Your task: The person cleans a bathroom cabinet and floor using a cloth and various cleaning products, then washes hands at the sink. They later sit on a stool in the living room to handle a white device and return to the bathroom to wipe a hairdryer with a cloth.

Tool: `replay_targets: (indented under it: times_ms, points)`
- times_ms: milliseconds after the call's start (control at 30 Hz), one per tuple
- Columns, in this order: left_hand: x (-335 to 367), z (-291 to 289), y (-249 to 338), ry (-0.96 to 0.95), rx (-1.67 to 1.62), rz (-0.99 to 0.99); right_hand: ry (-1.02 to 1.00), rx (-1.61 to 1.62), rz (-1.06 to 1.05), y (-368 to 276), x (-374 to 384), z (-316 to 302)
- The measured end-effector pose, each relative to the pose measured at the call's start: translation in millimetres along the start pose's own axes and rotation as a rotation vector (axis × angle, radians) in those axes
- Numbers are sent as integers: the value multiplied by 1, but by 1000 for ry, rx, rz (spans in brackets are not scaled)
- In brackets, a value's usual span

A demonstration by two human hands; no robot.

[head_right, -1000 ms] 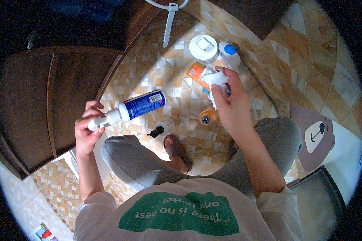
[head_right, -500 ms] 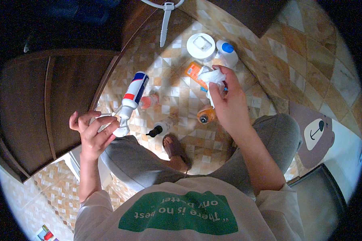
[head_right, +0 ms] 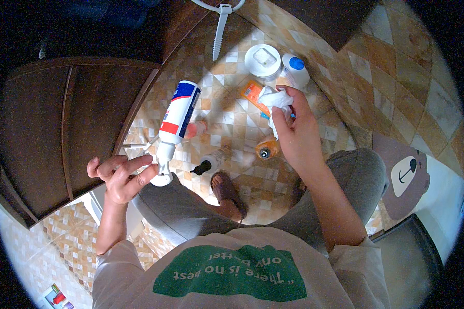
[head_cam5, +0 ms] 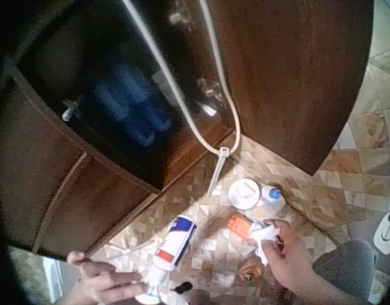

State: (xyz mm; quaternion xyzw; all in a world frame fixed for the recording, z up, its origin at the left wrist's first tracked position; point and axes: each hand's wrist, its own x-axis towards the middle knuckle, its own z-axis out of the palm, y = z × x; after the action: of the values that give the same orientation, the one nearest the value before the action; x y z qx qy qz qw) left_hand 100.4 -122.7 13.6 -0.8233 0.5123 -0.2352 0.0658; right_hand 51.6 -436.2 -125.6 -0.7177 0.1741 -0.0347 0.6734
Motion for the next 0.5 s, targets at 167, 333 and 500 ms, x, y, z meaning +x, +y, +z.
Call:
replay_targets:
  times_ms: [167, 333, 500]
  points:
    - [2, -1, 1, 19, -1, 24, -2, -11, -14, 1, -1, 0]
    - [3, -4, 4, 10, -8, 39, -14, 16, -22, 5, -2, 1]
    - [2, -4, 5, 91, -16, 58, -1, -50, -41, 8, -4, 3]
